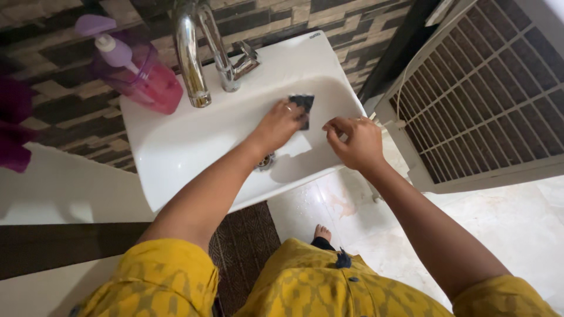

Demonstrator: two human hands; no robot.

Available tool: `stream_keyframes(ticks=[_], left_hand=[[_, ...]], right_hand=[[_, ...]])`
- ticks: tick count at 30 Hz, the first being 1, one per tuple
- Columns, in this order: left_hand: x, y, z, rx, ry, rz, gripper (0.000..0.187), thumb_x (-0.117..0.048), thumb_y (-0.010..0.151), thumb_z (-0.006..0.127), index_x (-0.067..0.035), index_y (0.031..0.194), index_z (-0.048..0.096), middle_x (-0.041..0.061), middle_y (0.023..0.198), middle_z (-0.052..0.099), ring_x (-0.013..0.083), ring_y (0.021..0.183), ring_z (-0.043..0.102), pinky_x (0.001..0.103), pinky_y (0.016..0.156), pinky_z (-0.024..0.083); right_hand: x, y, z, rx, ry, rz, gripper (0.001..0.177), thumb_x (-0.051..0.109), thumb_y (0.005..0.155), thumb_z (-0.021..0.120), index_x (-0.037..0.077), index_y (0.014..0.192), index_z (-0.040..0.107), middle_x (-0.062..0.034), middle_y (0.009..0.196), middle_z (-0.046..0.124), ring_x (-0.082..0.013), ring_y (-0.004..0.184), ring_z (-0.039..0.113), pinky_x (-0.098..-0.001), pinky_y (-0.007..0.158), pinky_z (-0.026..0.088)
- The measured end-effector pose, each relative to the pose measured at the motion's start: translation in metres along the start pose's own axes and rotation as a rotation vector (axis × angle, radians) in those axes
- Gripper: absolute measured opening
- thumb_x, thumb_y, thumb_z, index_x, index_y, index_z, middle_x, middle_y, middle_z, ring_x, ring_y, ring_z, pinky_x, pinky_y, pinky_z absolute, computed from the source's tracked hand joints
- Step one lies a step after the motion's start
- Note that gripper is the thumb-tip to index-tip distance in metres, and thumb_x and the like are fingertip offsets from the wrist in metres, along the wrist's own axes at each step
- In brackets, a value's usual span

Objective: The person cleans a white bathroom sink using a dark sponge. They scrub the basin, faucet, and surrounding surfaces, occasionally rinsing the sponge under running water. A pink soap dispenser is moved aside to allow access to the sink area.

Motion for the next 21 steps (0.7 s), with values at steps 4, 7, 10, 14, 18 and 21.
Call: stream_keyframes(ticks=[4,7,10,14,18,21], left_hand=[[-0.033,0.003,0.015,0.182,-0.355,-0.074,0.052,0.011,0.064,0.067,-0.005,0.112,0.074,0.018,0.12,0.066,0.0386,0.113,0.062,0.044,0.097,0.049],[-0.051,0.008,0.018,0.34,-0.236,0.005,0.034,0.005,0.076,0.067,-0.008,0.107,0.074,0.013,0.116,0.071,0.0342,0.116,0.064,0.043,0.101,0.05],[-0.047,0.019,0.019,0.322,-0.087,0.068,0.024,-0.007,0.088,0.065,-0.012,0.109,0.074,0.009,0.121,0.07,0.0315,0.121,0.062,0.043,0.111,0.045],[-0.032,0.032,0.01,0.097,0.628,0.252,0.048,-0.018,0.085,0.057,-0.013,0.131,0.069,0.007,0.137,0.062,0.0258,0.134,0.051,0.048,0.117,0.031],[-0.03,0.034,0.011,0.303,0.941,0.254,0.046,-0.027,0.09,0.051,-0.011,0.131,0.065,0.006,0.152,0.048,0.0297,0.143,0.04,0.049,0.119,0.022],[-0.028,0.031,-0.007,0.338,1.02,0.221,0.042,-0.024,0.094,0.052,-0.005,0.129,0.068,0.014,0.147,0.055,0.0326,0.136,0.048,0.048,0.113,0.033]], right_hand=[[-0.001,0.0,-0.001,-0.024,-0.013,0.01,0.016,0.025,0.089,0.065,0.015,0.091,0.078,-0.0049,0.073,0.073,-0.0237,0.062,0.069,-0.0386,0.079,0.052],[-0.002,-0.001,-0.001,-0.043,-0.028,0.015,0.017,0.026,0.09,0.066,0.014,0.09,0.078,-0.0069,0.071,0.072,-0.0265,0.064,0.068,-0.0391,0.079,0.052],[-0.003,-0.001,-0.001,-0.055,-0.071,0.029,0.018,0.026,0.092,0.067,0.013,0.093,0.079,-0.009,0.068,0.07,-0.0272,0.064,0.067,-0.0388,0.08,0.053],[-0.003,-0.002,0.0,-0.027,0.001,0.026,0.017,0.024,0.09,0.065,0.014,0.091,0.079,-0.0049,0.072,0.074,-0.0211,0.061,0.069,-0.0375,0.079,0.053],[-0.001,-0.001,-0.001,-0.023,0.02,0.031,0.018,0.025,0.091,0.063,0.015,0.09,0.079,-0.0029,0.075,0.075,-0.0189,0.061,0.07,-0.0361,0.08,0.053],[-0.001,0.0,-0.001,-0.011,0.02,0.038,0.018,0.024,0.091,0.063,0.016,0.09,0.079,-0.0026,0.074,0.075,-0.0181,0.061,0.07,-0.0352,0.08,0.053]])
Point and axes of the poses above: each hand's wrist, its own y-axis towards the middle knuckle, its own z-axis out of the palm, x = y × z, the point moved 8 cm from there along y, towards the middle knuckle
